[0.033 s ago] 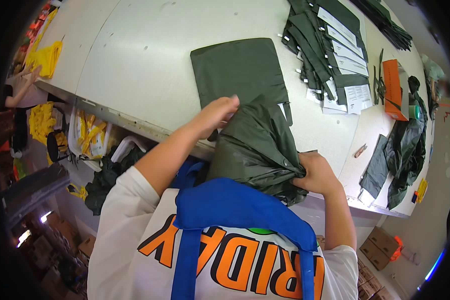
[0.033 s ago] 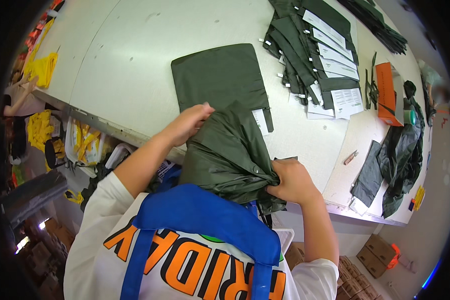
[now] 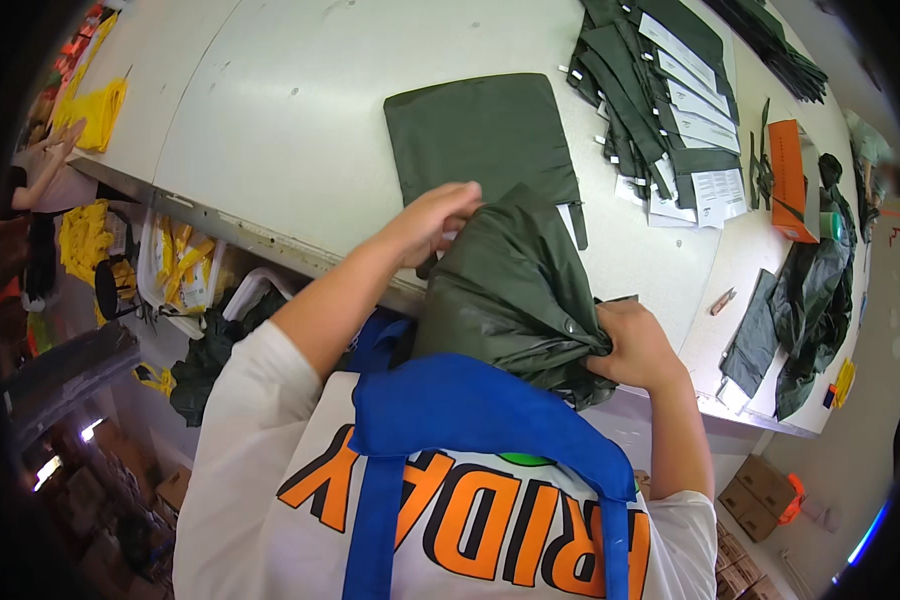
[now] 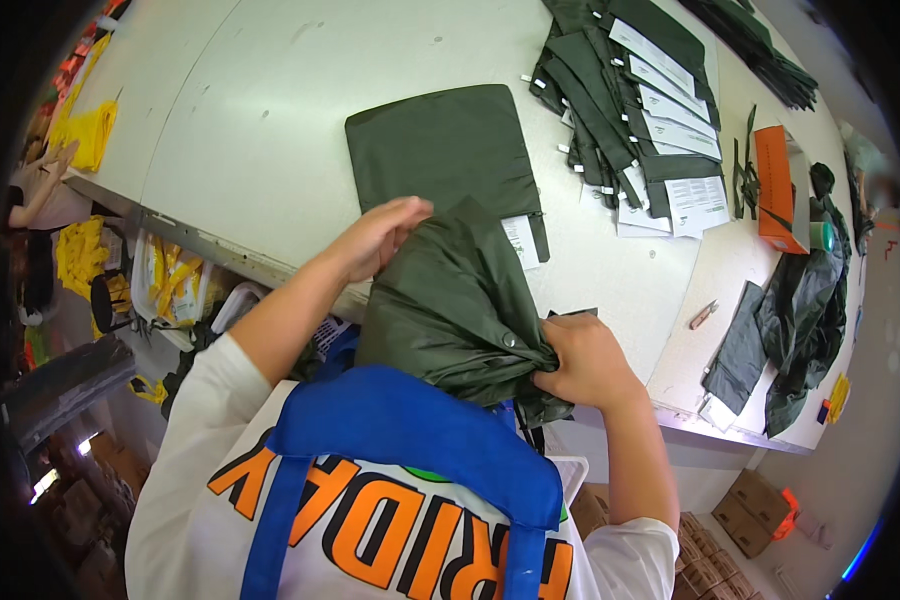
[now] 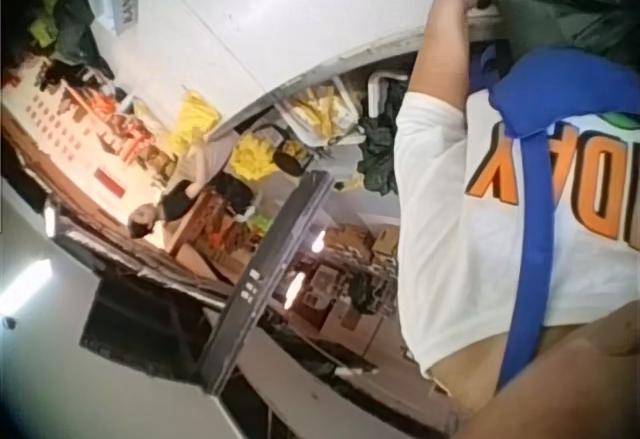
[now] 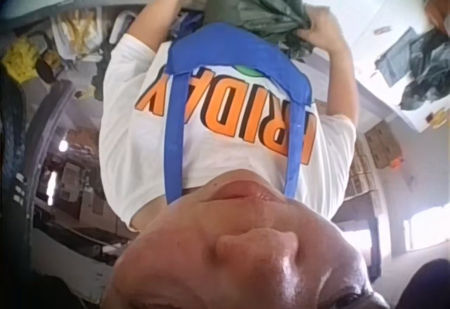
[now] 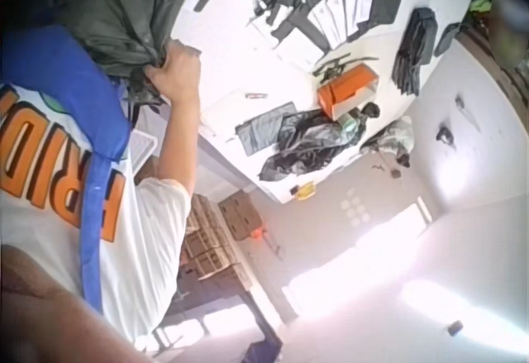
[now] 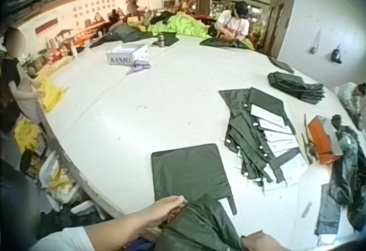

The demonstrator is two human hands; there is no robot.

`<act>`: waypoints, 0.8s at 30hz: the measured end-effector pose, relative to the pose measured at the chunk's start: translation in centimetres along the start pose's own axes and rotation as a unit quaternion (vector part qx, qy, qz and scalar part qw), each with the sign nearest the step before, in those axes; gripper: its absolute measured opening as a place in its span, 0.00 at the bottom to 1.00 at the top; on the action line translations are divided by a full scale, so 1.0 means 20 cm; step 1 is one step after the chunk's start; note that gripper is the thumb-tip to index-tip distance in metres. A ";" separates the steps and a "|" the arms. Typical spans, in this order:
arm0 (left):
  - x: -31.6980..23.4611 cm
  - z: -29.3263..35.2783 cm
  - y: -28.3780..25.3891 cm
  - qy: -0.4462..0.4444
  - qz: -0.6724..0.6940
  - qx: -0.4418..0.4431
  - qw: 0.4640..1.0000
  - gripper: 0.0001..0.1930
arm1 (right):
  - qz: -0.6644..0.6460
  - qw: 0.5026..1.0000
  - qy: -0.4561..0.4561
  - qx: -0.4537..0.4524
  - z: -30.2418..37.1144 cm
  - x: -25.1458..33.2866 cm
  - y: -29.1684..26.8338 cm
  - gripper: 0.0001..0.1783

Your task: The person folds a dark green jacket on a white table, aligns edges, and places it into a clear plastic bag. The person then retrieves another green jacket from a basket, unfolds it, and begins folding it on the table.

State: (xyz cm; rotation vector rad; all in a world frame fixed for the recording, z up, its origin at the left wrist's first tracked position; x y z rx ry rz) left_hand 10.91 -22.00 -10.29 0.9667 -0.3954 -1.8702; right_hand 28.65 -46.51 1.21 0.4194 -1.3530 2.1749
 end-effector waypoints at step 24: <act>0.17 -0.08 -0.04 0.386 -0.779 -0.107 0.482 0.26 | -0.193 0.953 0.222 -0.071 0.22 -0.10 0.05 0.27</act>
Point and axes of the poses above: each hand's wrist, its own z-axis away from the middle knuckle, its own y-axis out of the palm, x = y × z, the point moved 1 cm from there along -z, towards the middle knuckle, and after that the axes turned 3 degrees about z, right-handed, at the moved point
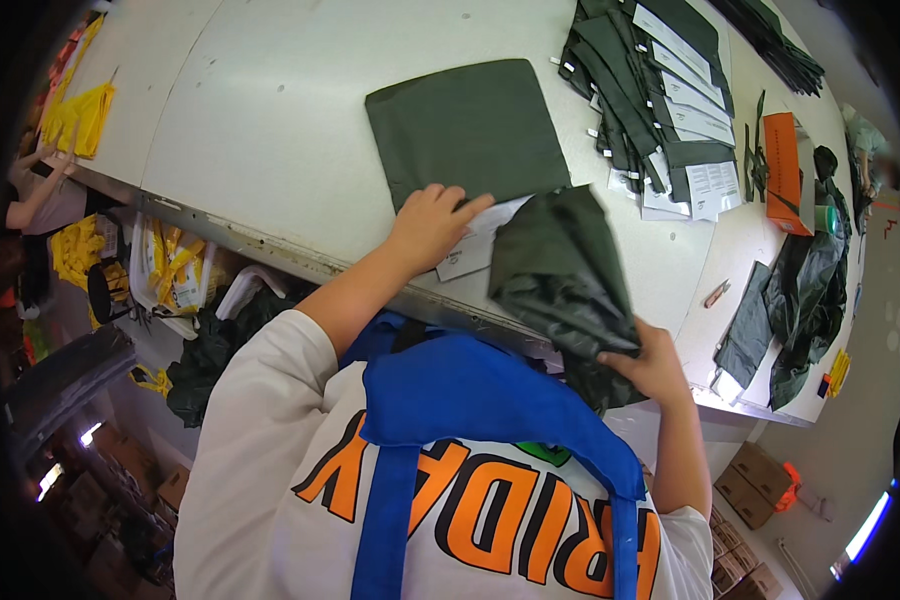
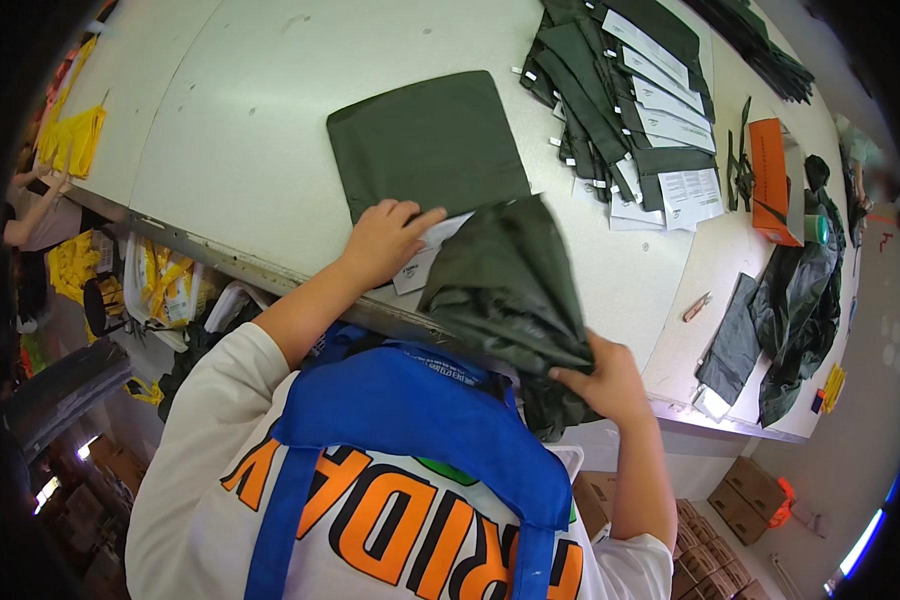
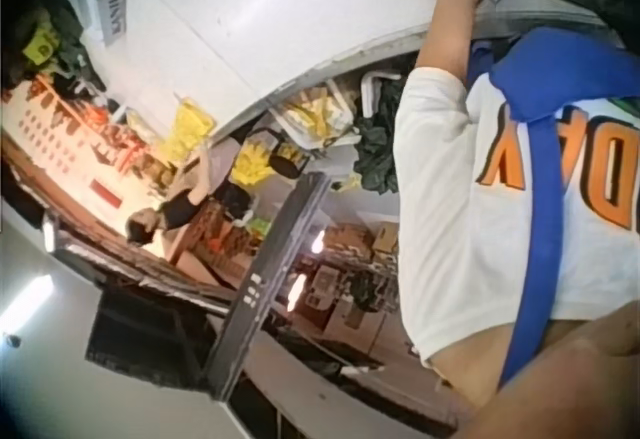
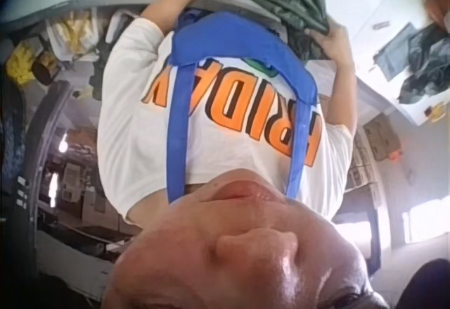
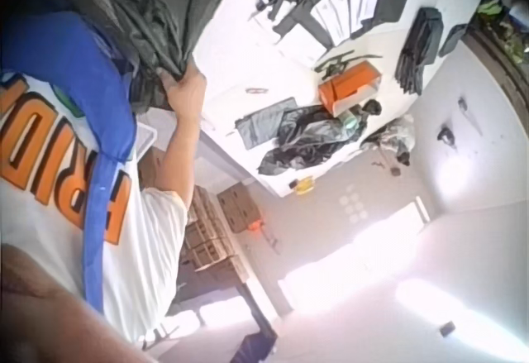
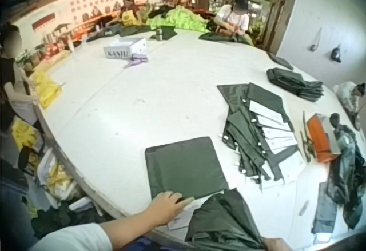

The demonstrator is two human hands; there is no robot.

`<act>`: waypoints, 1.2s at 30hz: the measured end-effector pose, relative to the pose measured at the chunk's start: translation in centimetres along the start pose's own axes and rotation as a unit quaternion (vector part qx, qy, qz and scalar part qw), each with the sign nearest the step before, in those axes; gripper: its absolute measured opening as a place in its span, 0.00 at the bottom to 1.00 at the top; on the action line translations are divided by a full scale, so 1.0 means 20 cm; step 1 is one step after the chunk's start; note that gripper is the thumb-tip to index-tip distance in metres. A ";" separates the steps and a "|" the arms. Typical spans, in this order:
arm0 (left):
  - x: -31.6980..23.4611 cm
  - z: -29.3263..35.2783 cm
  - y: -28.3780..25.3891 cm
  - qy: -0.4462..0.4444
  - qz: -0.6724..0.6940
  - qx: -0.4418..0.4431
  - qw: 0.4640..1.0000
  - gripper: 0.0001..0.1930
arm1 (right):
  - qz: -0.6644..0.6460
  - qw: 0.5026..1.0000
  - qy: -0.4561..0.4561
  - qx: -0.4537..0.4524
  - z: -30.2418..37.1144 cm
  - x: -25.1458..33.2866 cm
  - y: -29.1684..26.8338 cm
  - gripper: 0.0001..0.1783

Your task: The person folds a dark green jacket on a white table, aligns edges, and places it into a clear plastic bag. The person then retrieves another green jacket from a basket, unfolds it, and begins folding it on the table.

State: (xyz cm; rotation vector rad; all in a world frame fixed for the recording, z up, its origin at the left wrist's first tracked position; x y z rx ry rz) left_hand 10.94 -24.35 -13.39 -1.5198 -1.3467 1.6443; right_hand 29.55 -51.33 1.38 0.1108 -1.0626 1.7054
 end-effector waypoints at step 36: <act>-0.26 -0.28 -0.22 -0.227 0.410 -0.236 0.851 0.14 | -0.147 0.972 0.049 -0.176 -0.35 0.13 0.10 0.24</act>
Point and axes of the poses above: each hand's wrist, its own z-axis away from the middle knuckle, its own y-axis out of the palm, x = y × z, the point moved 1 cm from there along -z, towards the middle knuckle, and after that the axes turned 3 degrees about z, right-handed, at the moved point
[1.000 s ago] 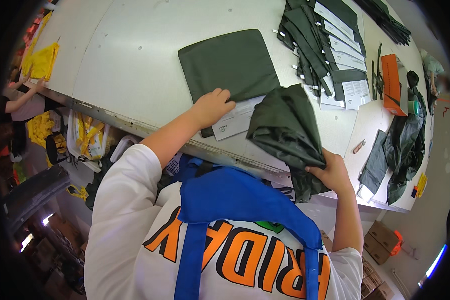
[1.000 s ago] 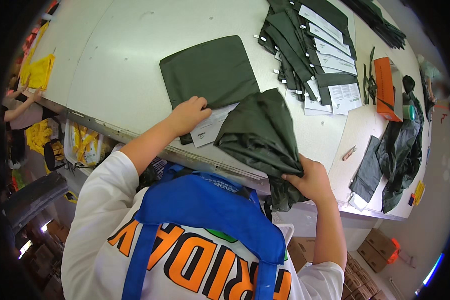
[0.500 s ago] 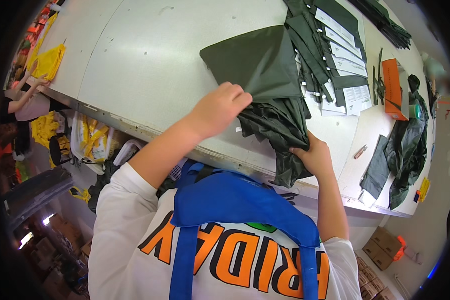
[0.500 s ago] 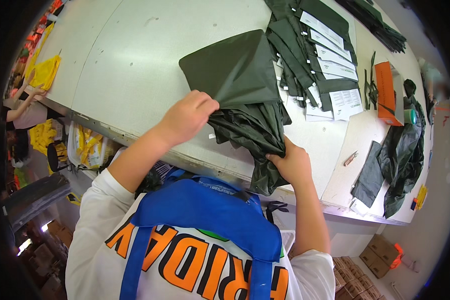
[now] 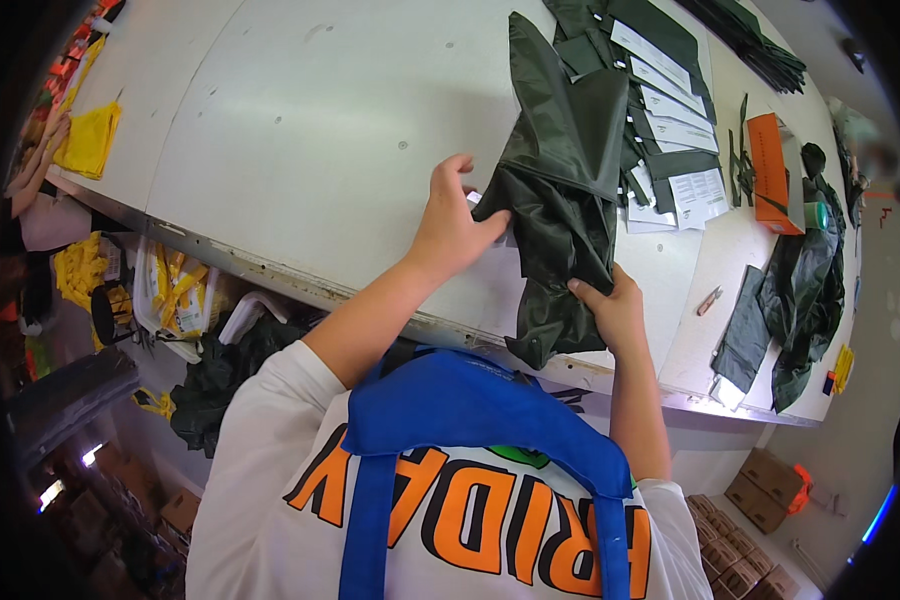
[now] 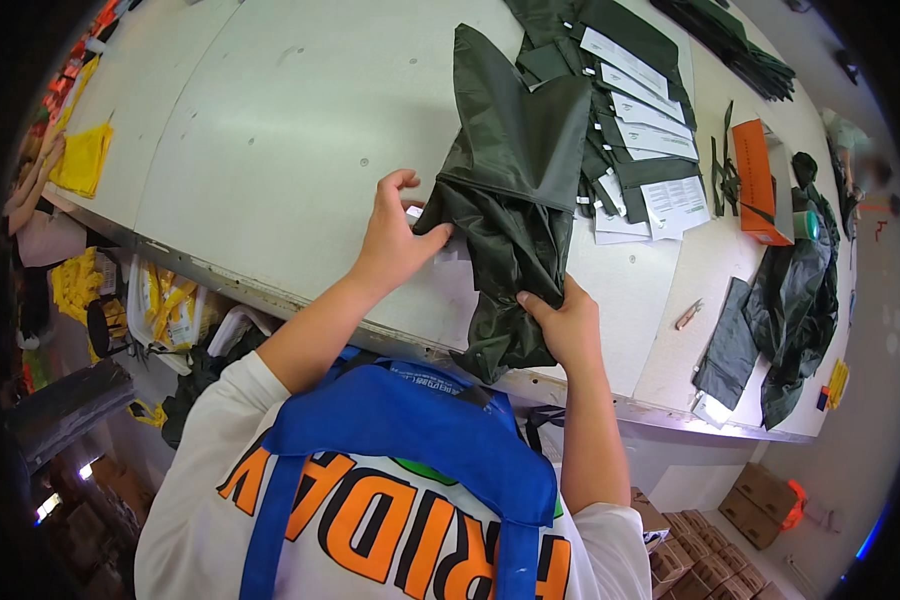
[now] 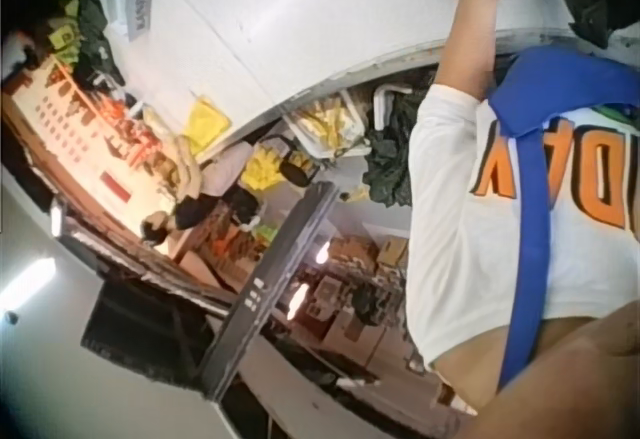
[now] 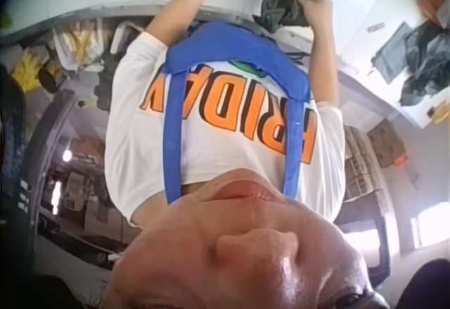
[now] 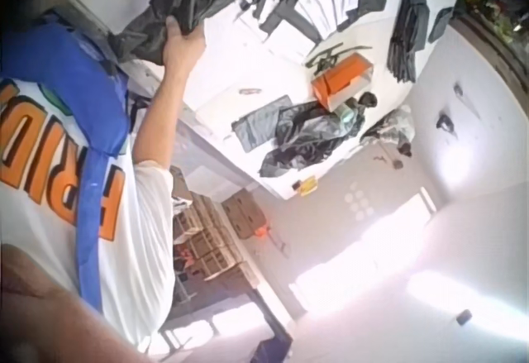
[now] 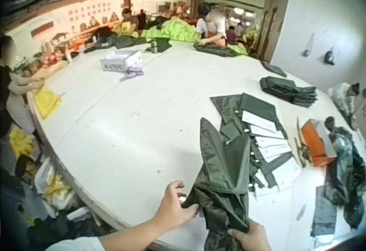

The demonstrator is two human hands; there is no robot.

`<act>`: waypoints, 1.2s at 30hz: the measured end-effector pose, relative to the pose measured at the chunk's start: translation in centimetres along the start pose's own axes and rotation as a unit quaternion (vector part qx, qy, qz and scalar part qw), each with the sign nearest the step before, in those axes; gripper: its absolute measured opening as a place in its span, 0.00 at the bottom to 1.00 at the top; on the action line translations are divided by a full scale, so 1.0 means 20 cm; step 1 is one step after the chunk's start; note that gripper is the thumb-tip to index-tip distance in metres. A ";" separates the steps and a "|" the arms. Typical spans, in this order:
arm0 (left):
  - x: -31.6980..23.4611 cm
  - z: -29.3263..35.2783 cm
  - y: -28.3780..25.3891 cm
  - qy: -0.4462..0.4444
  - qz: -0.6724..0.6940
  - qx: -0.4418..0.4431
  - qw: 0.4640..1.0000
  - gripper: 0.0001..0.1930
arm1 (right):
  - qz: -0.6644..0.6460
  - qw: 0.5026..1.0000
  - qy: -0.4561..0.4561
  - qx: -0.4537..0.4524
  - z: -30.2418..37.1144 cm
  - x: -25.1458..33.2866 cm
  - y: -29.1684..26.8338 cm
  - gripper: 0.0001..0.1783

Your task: The person folds a dark green jacket on a white table, aligns edges, and places it into a clear plastic bag. The person then retrieves another green jacket from a basket, unfolds it, and begins folding it on the table.

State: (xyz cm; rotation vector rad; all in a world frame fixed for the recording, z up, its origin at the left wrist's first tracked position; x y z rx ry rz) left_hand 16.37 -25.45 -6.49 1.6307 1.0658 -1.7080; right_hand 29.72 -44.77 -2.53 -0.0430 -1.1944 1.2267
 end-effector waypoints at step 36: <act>-0.12 0.03 0.08 0.286 -0.103 0.067 0.950 0.25 | -0.426 0.902 0.065 -0.017 -0.10 0.16 0.01 0.15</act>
Point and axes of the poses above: each hand's wrist, its own z-axis away from the middle knuckle, its own y-axis out of the palm, x = y × z, the point moved 1 cm from there along -z, towards the middle knuckle, and after that the axes turned 3 degrees about z, right-handed, at the moved point
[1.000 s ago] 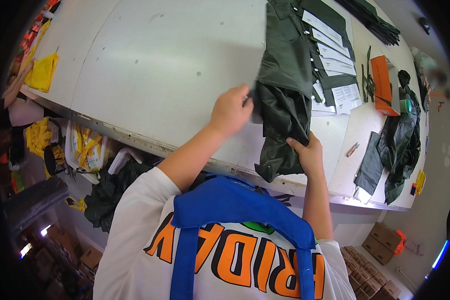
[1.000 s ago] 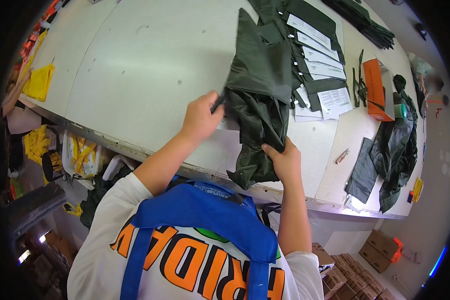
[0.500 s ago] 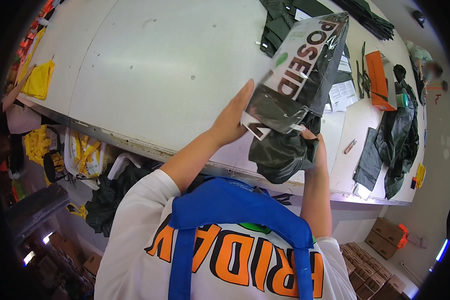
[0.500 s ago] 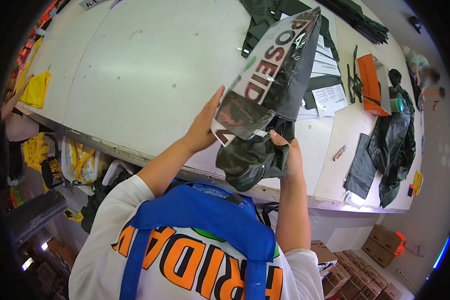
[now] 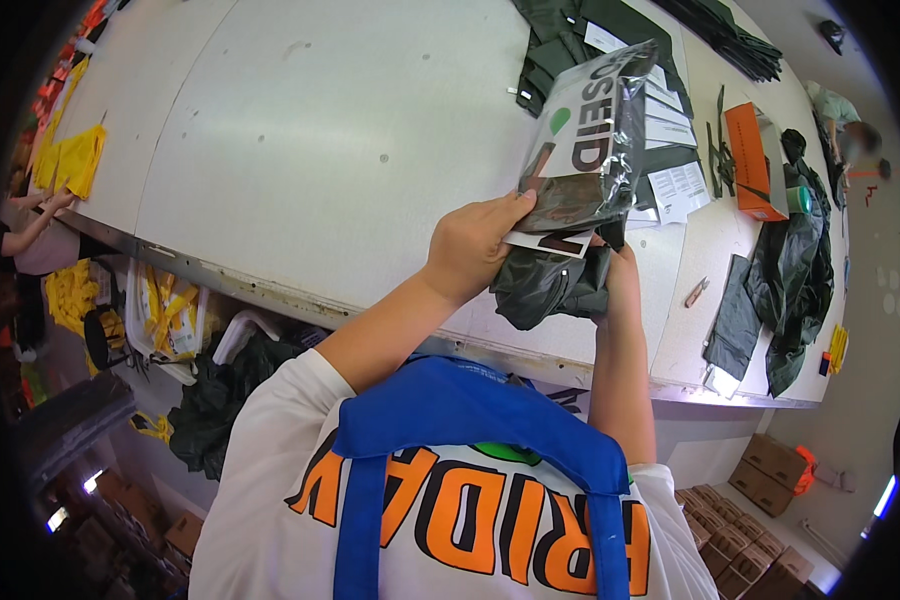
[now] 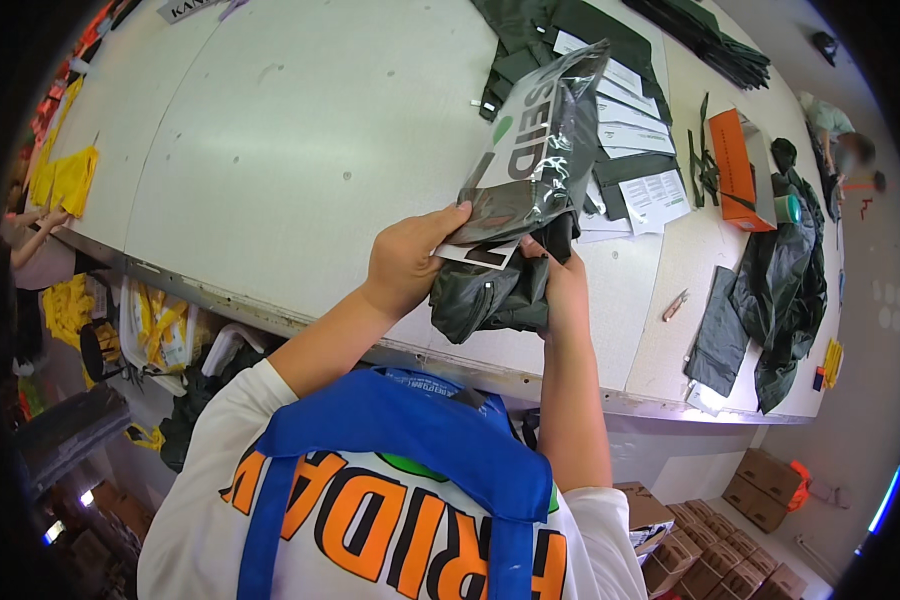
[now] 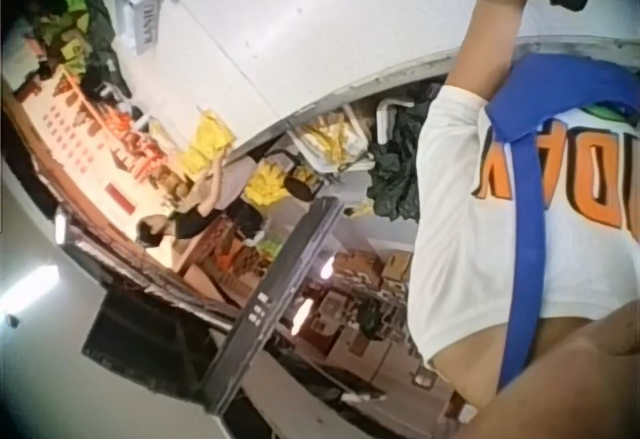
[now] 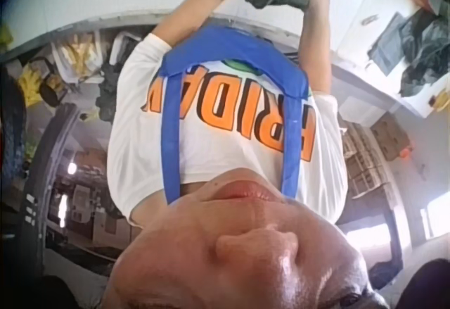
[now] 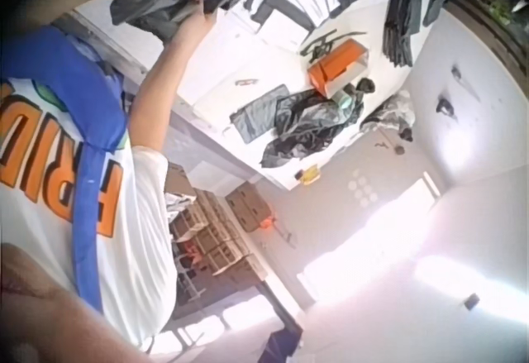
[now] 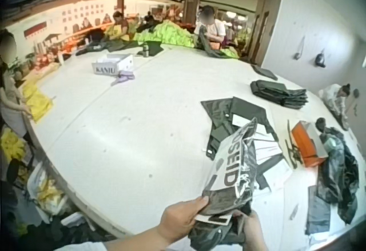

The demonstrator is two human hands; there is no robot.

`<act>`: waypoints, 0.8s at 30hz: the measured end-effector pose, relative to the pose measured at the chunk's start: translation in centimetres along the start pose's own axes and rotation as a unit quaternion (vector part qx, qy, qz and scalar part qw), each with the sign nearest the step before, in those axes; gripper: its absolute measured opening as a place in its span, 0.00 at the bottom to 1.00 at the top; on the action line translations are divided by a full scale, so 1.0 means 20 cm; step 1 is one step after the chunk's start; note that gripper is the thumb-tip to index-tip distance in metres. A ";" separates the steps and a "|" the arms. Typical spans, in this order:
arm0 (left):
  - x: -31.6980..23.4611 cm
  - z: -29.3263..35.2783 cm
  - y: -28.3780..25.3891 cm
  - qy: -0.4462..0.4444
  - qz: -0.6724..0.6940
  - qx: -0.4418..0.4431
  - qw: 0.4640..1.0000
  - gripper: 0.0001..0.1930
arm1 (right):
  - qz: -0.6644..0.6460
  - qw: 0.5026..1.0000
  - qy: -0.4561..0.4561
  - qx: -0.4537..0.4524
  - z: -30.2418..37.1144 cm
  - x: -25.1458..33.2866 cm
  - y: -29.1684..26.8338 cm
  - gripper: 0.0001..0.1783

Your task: The person folds a dark green jacket on a white table, aligns edges, and places it into a clear plastic bag. The person then retrieves another green jacket from a basket, unfolds it, and begins folding it on the table.

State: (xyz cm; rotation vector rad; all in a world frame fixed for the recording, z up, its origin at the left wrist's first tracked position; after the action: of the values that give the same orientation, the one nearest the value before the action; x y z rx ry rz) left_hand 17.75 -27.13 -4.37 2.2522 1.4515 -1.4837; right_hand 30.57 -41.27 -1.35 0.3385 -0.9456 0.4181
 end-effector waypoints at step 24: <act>0.05 0.37 -0.02 -0.304 0.160 0.339 0.876 0.11 | 0.140 0.986 -0.090 -0.031 -0.11 -0.10 -0.07 0.15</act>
State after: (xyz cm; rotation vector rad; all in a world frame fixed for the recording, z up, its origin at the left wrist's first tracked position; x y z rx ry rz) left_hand 12.53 -29.99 -8.87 1.8315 0.3782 -2.5082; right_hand 31.77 -41.81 -4.46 0.1889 -1.1857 0.6210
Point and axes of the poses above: each hand's wrist, its own z-axis away from the middle knuckle, its own y-axis out of the palm, x = y × z, the point moved 1 cm from there along -z, towards the middle knuckle, and after that the axes turned 3 degrees about z, right-handed, at the moved point
